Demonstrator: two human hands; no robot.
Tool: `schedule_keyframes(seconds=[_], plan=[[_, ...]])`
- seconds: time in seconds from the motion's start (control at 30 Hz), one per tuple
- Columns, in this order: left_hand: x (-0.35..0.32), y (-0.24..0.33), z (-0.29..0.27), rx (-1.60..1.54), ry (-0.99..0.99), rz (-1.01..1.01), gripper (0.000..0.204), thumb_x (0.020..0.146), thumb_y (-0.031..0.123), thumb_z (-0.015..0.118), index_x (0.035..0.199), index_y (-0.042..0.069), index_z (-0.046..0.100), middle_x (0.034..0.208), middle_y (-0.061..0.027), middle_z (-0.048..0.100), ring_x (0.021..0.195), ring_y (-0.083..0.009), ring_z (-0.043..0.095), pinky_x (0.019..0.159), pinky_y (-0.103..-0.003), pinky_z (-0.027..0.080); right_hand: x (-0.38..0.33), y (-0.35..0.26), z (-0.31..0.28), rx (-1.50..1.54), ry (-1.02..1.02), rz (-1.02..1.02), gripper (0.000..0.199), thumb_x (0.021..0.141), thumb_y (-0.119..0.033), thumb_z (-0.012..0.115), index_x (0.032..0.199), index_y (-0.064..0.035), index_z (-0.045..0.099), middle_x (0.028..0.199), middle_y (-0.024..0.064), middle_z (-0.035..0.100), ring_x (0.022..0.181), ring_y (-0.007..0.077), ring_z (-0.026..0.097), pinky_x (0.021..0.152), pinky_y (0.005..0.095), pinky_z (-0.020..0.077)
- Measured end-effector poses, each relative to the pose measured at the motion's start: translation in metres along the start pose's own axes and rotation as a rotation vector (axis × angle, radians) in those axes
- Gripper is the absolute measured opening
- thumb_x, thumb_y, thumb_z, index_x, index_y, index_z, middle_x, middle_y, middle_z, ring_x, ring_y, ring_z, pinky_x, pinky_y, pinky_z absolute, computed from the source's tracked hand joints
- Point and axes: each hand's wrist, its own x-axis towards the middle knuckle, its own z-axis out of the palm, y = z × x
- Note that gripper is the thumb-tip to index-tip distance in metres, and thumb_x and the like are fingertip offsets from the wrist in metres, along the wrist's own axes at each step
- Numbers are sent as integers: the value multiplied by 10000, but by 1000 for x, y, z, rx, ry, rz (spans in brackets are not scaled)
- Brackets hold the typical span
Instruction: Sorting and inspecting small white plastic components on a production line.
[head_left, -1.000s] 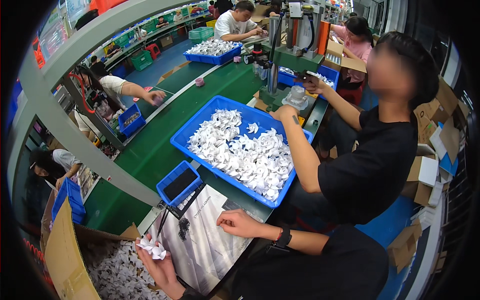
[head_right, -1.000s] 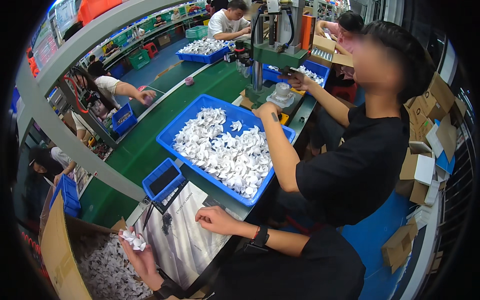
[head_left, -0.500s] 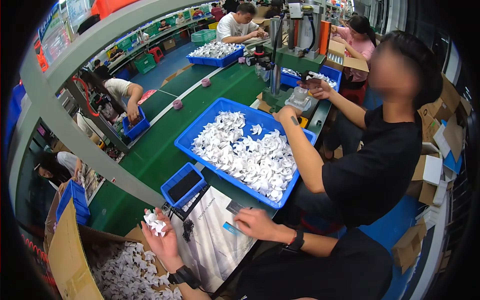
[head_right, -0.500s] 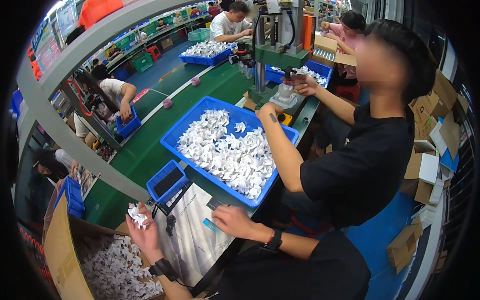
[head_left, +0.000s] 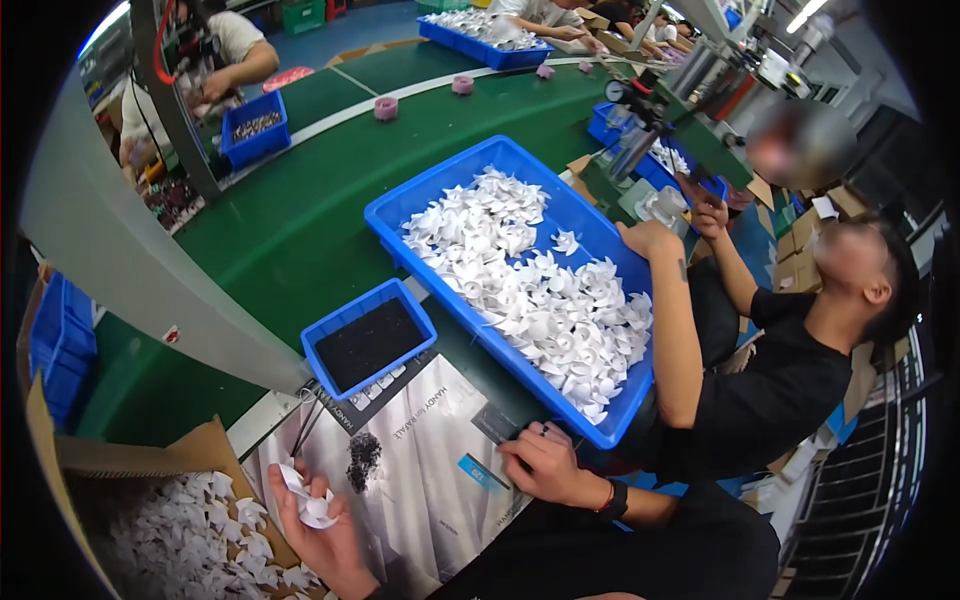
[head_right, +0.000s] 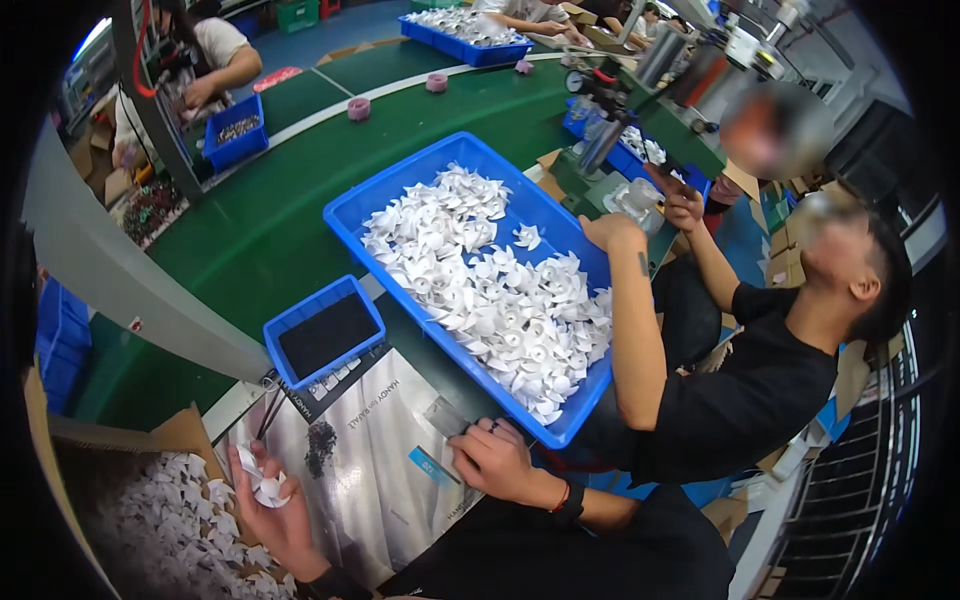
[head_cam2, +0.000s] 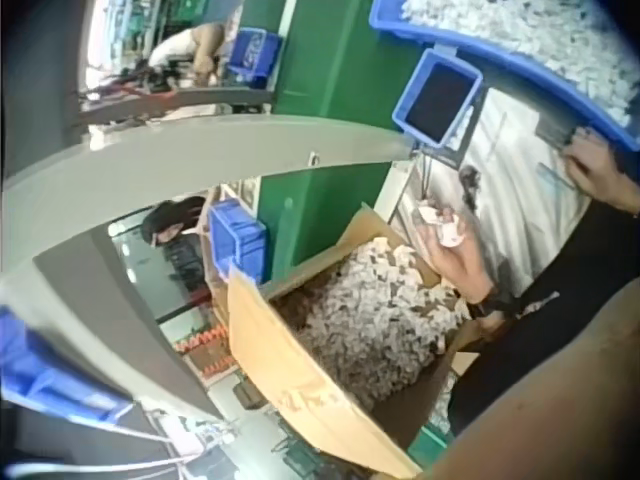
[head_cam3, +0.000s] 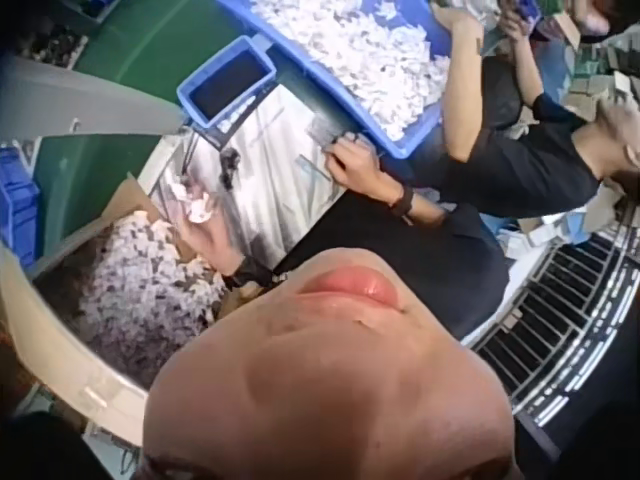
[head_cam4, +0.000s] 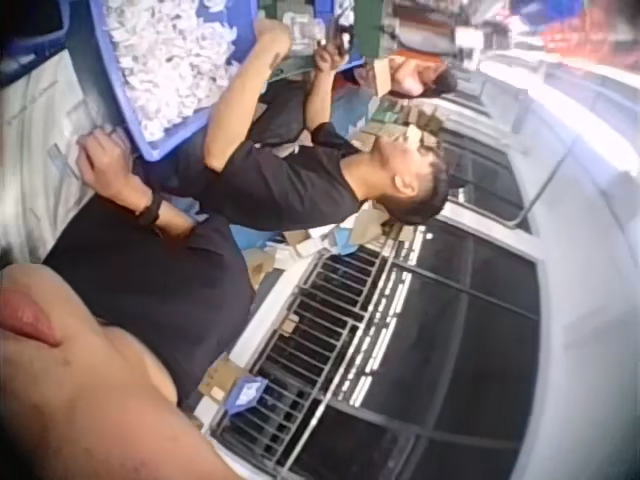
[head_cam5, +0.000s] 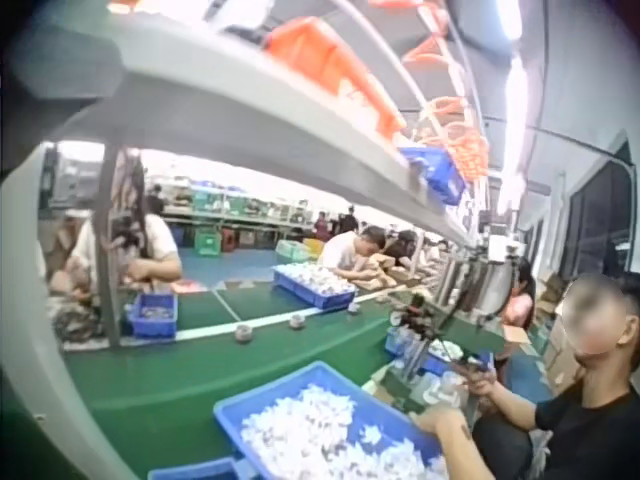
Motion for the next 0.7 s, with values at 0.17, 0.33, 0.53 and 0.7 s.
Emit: schedule_keyframes(seconds=[0.17,0.33,0.53,0.7], plan=[[-3,1,-13,41,-119,69,494,947,110,458,1424,158,336,1256,-109,461,827,-134,452,584,-243,402,8,-5,-2,-38,-60,-15,141,665,-46,676,798,-89,656,625,17,474,573,195,481,520,316,354],[-3,8,-14,-39,-132,31,482,932,83,472,1399,137,365,1230,-107,507,799,-150,455,603,-269,414,6,-7,-3,-44,-100,-35,152,654,-39,669,792,-99,653,620,1,467,581,185,475,528,314,355],[-2,8,-12,-251,-200,-110,403,897,17,469,1296,71,459,1170,-108,536,775,-177,435,612,-303,405,7,-5,-5,-71,-134,-33,155,645,-41,668,785,-104,647,624,-3,473,591,188,471,536,318,357],[-1,10,-12,-266,-276,-149,379,899,28,471,1277,56,470,1146,-102,541,758,-156,428,617,-289,396,9,-5,-3,-88,-135,-37,159,641,-41,669,784,-107,645,623,-2,472,588,190,470,537,318,358]])
